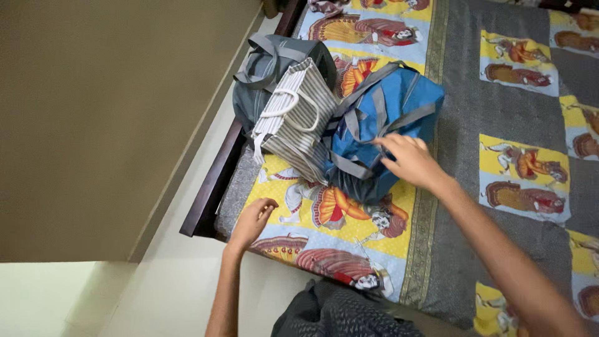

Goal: The person picks up small personal items including a comb, bottles, and a phone from a shelf and carries them to a bed. They place the items into a blue duffel bag, zip it closed, and arrange the bag's straps, leaving it on the bed next to a tote bag.

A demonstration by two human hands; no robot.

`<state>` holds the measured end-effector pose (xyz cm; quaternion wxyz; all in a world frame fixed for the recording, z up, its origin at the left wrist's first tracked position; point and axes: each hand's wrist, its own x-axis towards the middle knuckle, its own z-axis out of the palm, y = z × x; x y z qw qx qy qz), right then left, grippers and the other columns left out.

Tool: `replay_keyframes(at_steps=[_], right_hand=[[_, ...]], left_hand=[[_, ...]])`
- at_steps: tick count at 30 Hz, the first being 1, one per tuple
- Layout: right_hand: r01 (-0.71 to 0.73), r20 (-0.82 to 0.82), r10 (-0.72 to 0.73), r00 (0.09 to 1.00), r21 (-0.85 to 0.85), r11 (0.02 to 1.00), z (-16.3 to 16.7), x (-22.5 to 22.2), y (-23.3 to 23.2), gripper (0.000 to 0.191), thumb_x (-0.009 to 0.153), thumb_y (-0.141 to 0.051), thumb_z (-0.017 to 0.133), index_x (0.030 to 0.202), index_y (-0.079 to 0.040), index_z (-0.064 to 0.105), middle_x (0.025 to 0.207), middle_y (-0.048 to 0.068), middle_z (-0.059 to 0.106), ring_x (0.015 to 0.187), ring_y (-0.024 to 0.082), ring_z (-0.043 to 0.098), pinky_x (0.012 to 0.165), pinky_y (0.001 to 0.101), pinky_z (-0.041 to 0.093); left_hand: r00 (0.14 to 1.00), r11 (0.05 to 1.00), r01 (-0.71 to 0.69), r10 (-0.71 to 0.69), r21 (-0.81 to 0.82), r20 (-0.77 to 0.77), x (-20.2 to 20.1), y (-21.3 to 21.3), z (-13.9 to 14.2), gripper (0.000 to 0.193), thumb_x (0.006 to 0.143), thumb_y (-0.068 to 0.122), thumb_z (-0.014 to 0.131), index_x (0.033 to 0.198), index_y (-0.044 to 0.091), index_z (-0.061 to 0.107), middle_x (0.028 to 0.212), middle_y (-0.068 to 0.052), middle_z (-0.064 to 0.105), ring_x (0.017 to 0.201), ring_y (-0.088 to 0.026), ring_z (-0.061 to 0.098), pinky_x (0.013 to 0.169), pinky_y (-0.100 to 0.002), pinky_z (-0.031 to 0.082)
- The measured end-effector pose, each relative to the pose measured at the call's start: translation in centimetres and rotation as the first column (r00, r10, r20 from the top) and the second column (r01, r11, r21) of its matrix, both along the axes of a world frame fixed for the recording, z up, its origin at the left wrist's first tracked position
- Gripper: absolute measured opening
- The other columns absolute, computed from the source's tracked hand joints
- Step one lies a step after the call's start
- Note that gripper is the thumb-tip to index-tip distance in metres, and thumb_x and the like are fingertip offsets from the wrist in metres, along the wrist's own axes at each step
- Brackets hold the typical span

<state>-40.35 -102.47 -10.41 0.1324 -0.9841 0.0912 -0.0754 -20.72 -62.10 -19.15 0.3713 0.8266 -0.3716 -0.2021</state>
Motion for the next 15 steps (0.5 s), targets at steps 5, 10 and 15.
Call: replay_keyframes(at_steps=[5, 10, 15], right_hand=[[0.114, -0.04, -0.11, 0.993, 0.128, 0.985, -1.9, -6.2, 1.1, 0.057, 0.086, -0.023, 0.068, 0.142, -0.022, 0.053, 0.137, 0.009, 0.06, 0.125, 0.034, 0.056, 0.104, 0.0547, 0.041], [0.247, 0.009, -0.268, 0.963, 0.363, 0.899, -6.1, -5.9, 2.8, 0.063, 0.084, -0.018, 0.076, 0.142, -0.018, 0.053, 0.132, 0.013, 0.064, 0.118, 0.033, 0.063, 0.098, 0.0454, 0.051], [0.239, 0.101, -0.352, 0.931, 0.559, 0.794, -9.8, -3.0, 1.5, 0.057, 0.087, -0.012, 0.072, 0.141, -0.011, 0.053, 0.131, 0.015, 0.064, 0.12, 0.031, 0.065, 0.1, 0.041, 0.051]], left_hand=[[0.998, 0.999, -0.038, 0.038, -0.004, 0.042, 4.6, -0.8, 0.5, 0.021, 0.099, 0.018, 0.058, 0.112, 0.008, 0.07, 0.109, -0.016, 0.073, 0.097, -0.031, 0.072, 0.082, -0.039, 0.055], [0.996, 0.999, -0.047, 0.046, 0.017, 0.08, 7.1, -4.2, 2.2, 0.019, 0.097, 0.018, 0.061, 0.111, 0.008, 0.07, 0.111, -0.015, 0.073, 0.096, -0.03, 0.073, 0.081, -0.04, 0.055], [0.953, 0.953, 0.302, -0.301, -0.034, 0.02, 5.6, -11.6, 1.0, 0.02, 0.092, 0.019, 0.064, 0.105, 0.006, 0.067, 0.105, -0.015, 0.072, 0.091, -0.032, 0.071, 0.081, -0.04, 0.057]])
